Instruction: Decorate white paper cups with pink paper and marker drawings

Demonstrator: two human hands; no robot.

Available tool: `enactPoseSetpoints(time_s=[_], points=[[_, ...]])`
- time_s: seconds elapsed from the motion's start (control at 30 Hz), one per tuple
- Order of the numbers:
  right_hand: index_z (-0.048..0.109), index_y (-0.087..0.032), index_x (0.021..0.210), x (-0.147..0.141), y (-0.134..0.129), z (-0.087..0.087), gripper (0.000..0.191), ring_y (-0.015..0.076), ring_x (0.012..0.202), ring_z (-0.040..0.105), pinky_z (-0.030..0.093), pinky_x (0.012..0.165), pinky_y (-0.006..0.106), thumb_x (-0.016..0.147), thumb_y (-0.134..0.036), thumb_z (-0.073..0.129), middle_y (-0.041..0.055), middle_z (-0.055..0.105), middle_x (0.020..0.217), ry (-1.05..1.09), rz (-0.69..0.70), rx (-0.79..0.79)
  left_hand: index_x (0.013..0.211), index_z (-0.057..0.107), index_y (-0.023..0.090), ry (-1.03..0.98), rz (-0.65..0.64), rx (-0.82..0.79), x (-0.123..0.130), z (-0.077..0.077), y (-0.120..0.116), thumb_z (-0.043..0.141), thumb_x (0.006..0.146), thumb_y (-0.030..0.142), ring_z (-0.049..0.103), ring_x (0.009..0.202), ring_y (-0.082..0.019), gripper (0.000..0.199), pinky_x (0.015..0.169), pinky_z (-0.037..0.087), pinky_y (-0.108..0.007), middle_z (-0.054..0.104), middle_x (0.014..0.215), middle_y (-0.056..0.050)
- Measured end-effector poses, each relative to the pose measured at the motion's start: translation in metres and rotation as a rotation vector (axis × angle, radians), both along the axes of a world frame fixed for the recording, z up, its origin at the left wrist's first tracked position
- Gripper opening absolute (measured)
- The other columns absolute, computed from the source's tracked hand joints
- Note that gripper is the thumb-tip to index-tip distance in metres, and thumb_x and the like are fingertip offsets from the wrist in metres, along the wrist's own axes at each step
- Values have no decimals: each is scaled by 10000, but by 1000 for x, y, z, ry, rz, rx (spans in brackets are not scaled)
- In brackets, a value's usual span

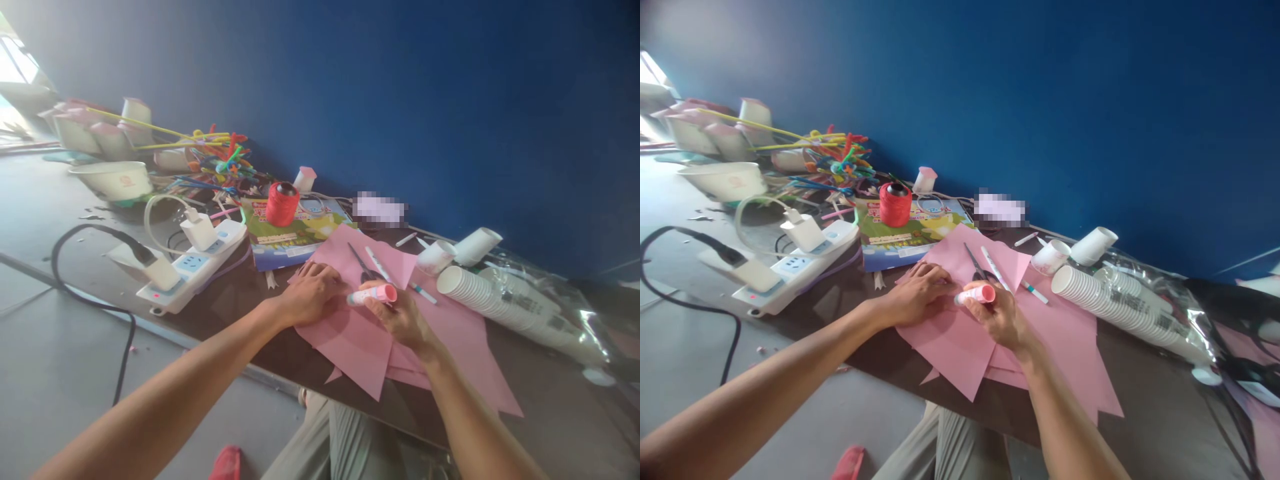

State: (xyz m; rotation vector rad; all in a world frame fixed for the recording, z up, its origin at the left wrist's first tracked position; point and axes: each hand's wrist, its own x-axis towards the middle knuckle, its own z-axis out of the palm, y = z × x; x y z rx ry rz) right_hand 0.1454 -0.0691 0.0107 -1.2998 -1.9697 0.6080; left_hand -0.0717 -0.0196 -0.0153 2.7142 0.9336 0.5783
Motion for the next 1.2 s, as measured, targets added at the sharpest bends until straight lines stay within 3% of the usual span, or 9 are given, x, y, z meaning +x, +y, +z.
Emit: enactPoseSetpoints(time_s=[0.1, 0.3, 0.37, 0.5, 0.7, 0.77, 0.93, 1.07, 1.2], points=[[662, -191, 891, 5, -1, 2, 238, 189, 764, 637, 511, 685, 277, 869, -399, 548, 52, 691, 847, 27, 12, -34, 1155, 622, 282, 1, -6, 1, 0, 1, 0, 522, 858, 325, 429, 1107, -254, 316, 998, 308, -427, 551, 1128, -62], [642, -181, 943, 7, 1, -3, 355, 141, 520, 500, 442, 501, 271, 890, -490, 477, -3, 551, 583, 151, -188, 36, 1148, 619, 272, 5, -6, -10, -1, 2, -1, 543, 833, 304, 418, 1129, -265, 325, 1001, 307, -439, 534, 1168, -71], [641, -184, 952, 2, 2, -5, 348, 156, 560, 536, 459, 522, 279, 887, -486, 482, 14, 586, 629, 122, -153, 43, 1129, 627, 272, -1, -3, -14, -1, 1, -1, 533, 839, 303, 419, 1121, -262, 307, 994, 311, -434, 532, 1169, -68], [646, -185, 988, -7, 3, -8, 293, 211, 798, 640, 512, 678, 295, 870, -428, 534, 75, 693, 906, 22, -70, 31, 1124, 634, 281, -18, -10, -16, -1, 1, -1, 527, 847, 327, 428, 1101, -258, 301, 983, 316, -433, 537, 1149, -64], [651, -192, 898, -5, 4, 0, 238, 197, 806, 644, 506, 728, 281, 878, -394, 527, 51, 695, 881, -21, -12, -42, 1136, 633, 276, -9, -3, -35, 0, 3, -1, 501, 867, 394, 427, 1117, -262, 321, 998, 309, -440, 542, 1149, -70], [655, -190, 862, 0, 5, 0, 256, 190, 759, 636, 504, 686, 279, 876, -411, 525, 46, 684, 817, 19, -18, -61, 1148, 625, 275, 4, -5, -36, 0, 3, -1, 555, 833, 413, 421, 1135, -269, 351, 1017, 295, -447, 535, 1166, -70], [649, -168, 908, 5, 8, -6, 373, 144, 523, 509, 443, 486, 265, 888, -494, 470, -1, 542, 570, 212, -185, -6, 1116, 637, 278, -2, 3, -54, 0, 3, 0, 663, 729, 514, 418, 1131, -278, 453, 1018, 300, -442, 526, 1168, -60], [645, -170, 949, -4, 7, -8, 334, 169, 638, 579, 490, 581, 280, 874, -468, 514, 45, 638, 730, 70, -98, 8, 1079, 655, 265, -9, 2, -65, 0, 3, 0, 655, 723, 558, 425, 1116, -278, 461, 1018, 296, -447, 527, 1174, -63], [639, -186, 972, -7, 4, -7, 264, 208, 838, 635, 508, 737, 298, 867, -411, 551, 76, 679, 929, -2, -30, 6, 1172, 617, 298, -5, -10, -67, 0, 2, 0, 645, 738, 551, 426, 1132, -278, 503, 1020, 292, -449, 535, 1167, -59]])
